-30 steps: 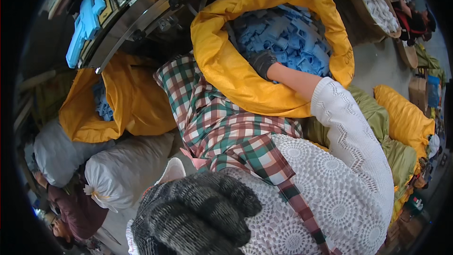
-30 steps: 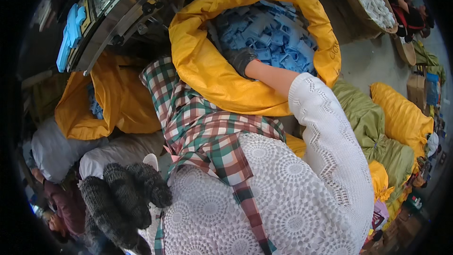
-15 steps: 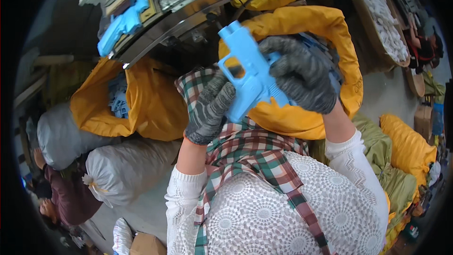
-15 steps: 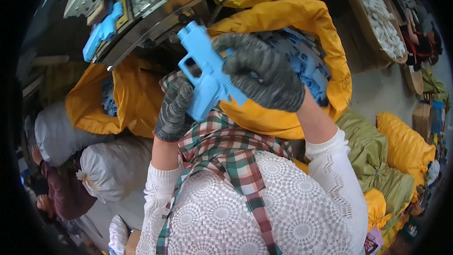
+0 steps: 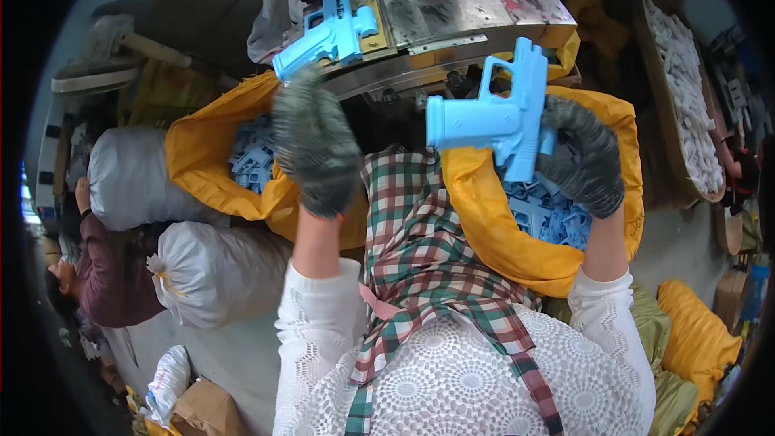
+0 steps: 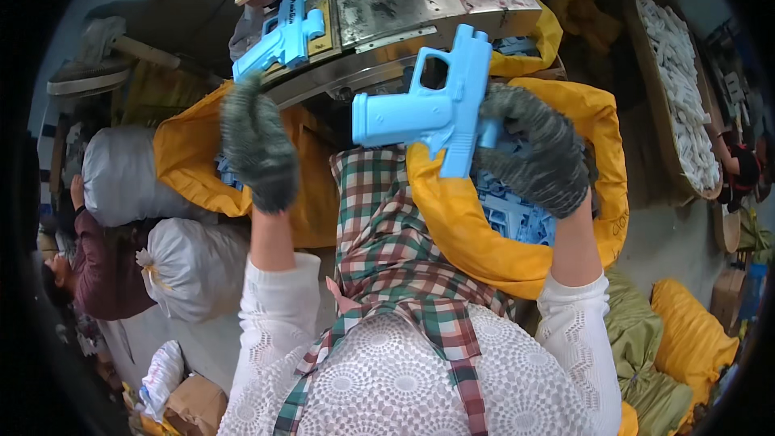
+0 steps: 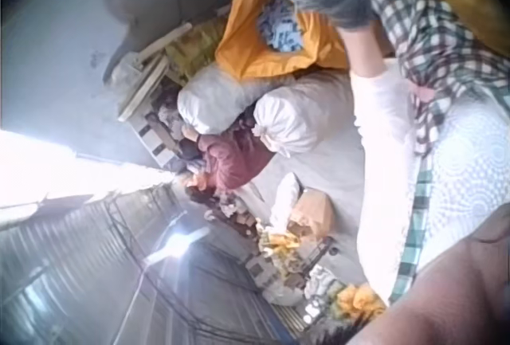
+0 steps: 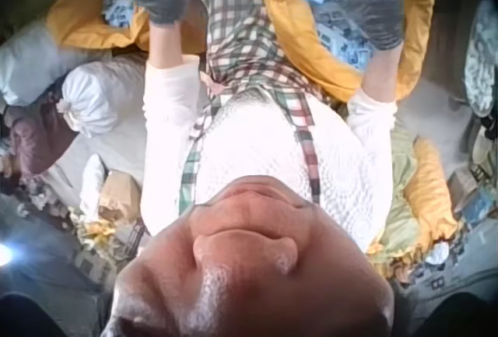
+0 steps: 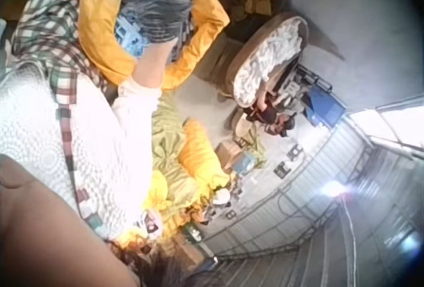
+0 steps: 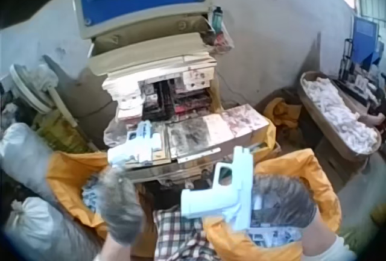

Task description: Picking blue plastic toy gun parts from a large bag and placing them onto a tray for processing.

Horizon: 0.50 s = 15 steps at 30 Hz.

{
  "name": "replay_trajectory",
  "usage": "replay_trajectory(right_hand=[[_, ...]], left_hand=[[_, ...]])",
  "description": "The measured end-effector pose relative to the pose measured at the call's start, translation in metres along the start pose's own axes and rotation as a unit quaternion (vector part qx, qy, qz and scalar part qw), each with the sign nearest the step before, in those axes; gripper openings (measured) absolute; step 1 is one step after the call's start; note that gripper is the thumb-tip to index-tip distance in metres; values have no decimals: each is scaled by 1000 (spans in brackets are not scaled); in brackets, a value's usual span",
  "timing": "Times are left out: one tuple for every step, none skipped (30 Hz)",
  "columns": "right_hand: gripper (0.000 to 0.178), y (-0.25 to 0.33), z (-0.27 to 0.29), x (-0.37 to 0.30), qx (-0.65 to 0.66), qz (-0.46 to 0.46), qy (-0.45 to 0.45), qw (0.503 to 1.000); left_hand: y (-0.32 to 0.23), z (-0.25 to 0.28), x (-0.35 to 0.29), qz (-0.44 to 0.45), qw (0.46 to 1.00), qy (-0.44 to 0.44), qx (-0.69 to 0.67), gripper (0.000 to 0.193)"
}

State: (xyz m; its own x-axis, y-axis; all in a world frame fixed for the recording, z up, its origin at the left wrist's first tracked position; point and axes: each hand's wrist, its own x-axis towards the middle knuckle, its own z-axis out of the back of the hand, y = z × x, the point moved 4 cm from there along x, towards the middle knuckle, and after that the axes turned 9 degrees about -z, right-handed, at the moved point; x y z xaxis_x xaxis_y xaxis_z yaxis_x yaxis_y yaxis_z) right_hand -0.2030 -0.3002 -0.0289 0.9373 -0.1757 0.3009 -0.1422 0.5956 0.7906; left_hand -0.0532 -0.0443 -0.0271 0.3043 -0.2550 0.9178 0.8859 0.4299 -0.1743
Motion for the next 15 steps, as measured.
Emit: replay_trajectory(right_hand=[[42, -4, 2, 2, 6, -17, -16, 1000], [44, -4, 3, 4, 13, -34, -31, 999], [49, -4, -3, 10, 48, -24, -9, 999], [49, -5, -6, 14, 46, -25, -10, 999], [50, -2, -13, 21, 1, 20, -26, 999], [52, 1, -17, 26, -51, 60, -47, 996], [54, 0, -23, 34, 11, 46, -35, 998], [54, 3, -28, 43, 11, 46, -35, 998], [54, 9, -32, 52, -7, 63, -55, 997], [54, 14, -35, 62, -24, 80, -74, 994], [55, 12, -41, 73, -21, 124, -72, 990], [55, 15, -44, 84, -21, 128, -73, 989], [53, 15, -50, 95, -35, 152, -61, 986], [51, 17, -56, 106, -50, 177, -49, 982], [49, 19, -63, 120, -48, 205, -33, 977]], left_hand=[[13, 0, 15, -31, 998, -5, 59, 37], [24, 3, 30, -62, 991, -10, 120, 41], [43, 9, 41, -63, 990, -11, 127, 41], [69, -4, 47, 55, 986, 155, 18, 46], [83, -12, 45, 172, 930, 314, -83, 50], [82, -14, 55, 172, 930, 314, -85, 50], [80, -17, 65, 113, 913, 388, 52, 54], [79, -21, 67, 52, 870, 453, 188, 58], [74, -23, 69, 26, 872, 436, 220, 60], [76, -20, 62, 26, 872, 436, 221, 60], [71, -15, 50, -44, 911, 364, 187, 58], [62, -3, 39, -114, 939, 285, 155, 57], [58, 4, 23, -117, 943, 251, 187, 57], [70, 11, 7, -72, 941, 264, 198, 61], [87, 25, -8, -26, 936, 277, 214, 64]])
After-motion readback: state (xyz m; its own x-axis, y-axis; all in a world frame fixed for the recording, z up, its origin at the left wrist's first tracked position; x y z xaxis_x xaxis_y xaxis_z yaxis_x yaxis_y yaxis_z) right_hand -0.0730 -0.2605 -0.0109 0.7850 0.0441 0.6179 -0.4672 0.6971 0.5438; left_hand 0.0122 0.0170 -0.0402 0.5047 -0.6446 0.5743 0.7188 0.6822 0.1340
